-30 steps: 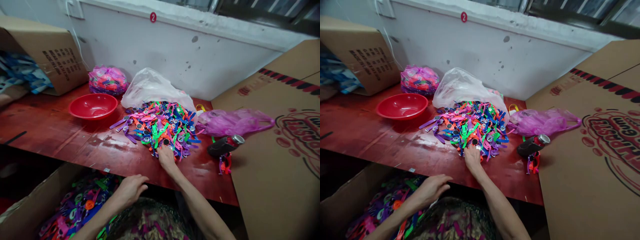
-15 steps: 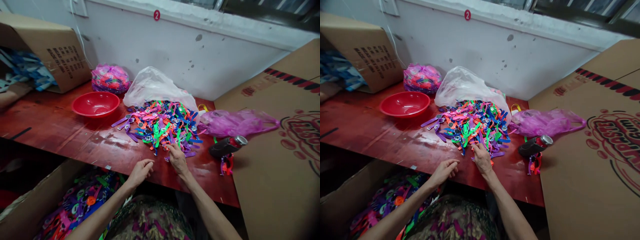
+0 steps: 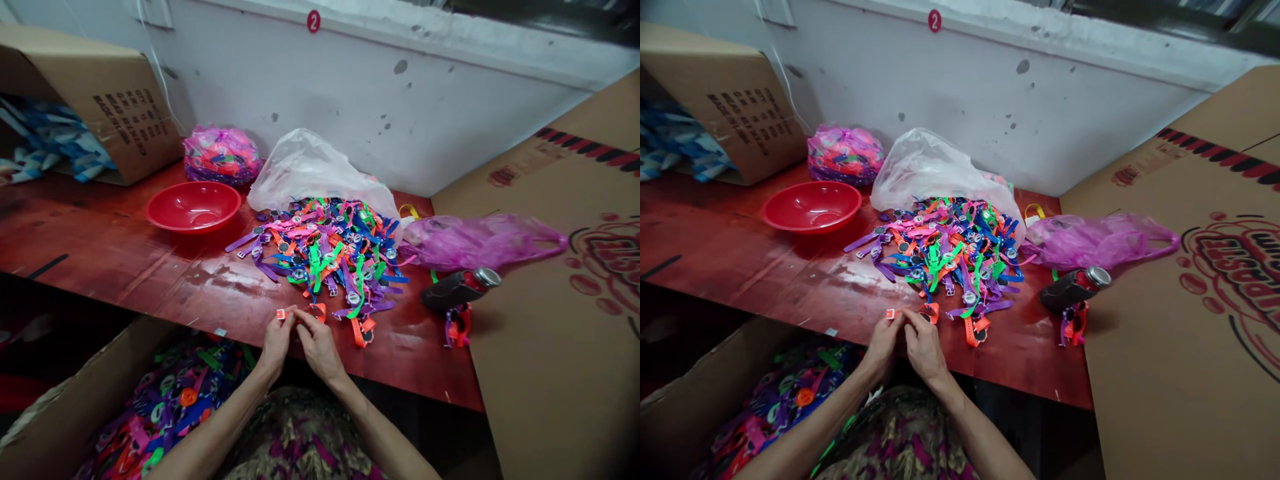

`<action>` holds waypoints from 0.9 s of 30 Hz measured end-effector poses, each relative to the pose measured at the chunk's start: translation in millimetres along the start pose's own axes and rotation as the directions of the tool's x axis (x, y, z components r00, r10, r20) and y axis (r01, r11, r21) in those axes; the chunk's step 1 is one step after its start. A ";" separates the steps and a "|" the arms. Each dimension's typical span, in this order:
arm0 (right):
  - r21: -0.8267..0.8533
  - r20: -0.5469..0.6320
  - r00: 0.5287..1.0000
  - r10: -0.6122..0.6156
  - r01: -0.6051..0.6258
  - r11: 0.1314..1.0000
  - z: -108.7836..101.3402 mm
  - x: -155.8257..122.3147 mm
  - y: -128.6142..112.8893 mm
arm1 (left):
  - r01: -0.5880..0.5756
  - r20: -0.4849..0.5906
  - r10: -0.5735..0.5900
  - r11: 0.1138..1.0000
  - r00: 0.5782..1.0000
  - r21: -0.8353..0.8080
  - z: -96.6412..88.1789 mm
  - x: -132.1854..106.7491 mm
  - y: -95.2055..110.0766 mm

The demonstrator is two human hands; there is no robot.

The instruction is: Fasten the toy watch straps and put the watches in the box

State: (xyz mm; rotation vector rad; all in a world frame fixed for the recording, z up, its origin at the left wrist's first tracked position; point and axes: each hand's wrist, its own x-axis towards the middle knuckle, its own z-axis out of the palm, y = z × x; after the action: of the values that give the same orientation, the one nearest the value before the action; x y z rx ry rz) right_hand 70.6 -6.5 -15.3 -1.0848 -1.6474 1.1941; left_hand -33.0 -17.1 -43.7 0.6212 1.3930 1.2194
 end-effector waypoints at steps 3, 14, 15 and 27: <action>-0.127 -0.198 0.979 -0.048 0.023 0.992 -16.1 4.6 -2.5 | 0.000 0.032 0.001 0.999 0.999 -0.039 -6.7 3.8 13.9; 0.484 -0.136 0.894 0.426 -0.315 0.816 -29.5 -6.0 7.5 | 0.076 0.091 -0.051 0.950 0.995 -0.302 -6.5 5.7 46.7; 0.426 -0.103 0.926 0.362 -0.288 0.858 -29.6 -8.7 2.7 | 0.066 0.064 -0.051 0.960 0.997 -0.272 -6.1 6.3 45.8; -0.635 0.141 0.962 -0.234 0.269 0.724 -30.2 -29.4 -23.4 | -0.060 -0.018 0.068 0.958 0.998 0.282 5.7 4.8 36.7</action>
State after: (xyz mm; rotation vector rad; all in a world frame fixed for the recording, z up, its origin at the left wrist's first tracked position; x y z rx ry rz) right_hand 103.5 -30.5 10.4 -1.1799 -2.2524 0.4559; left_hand -38.7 0.9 -11.3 0.8551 1.5948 1.0915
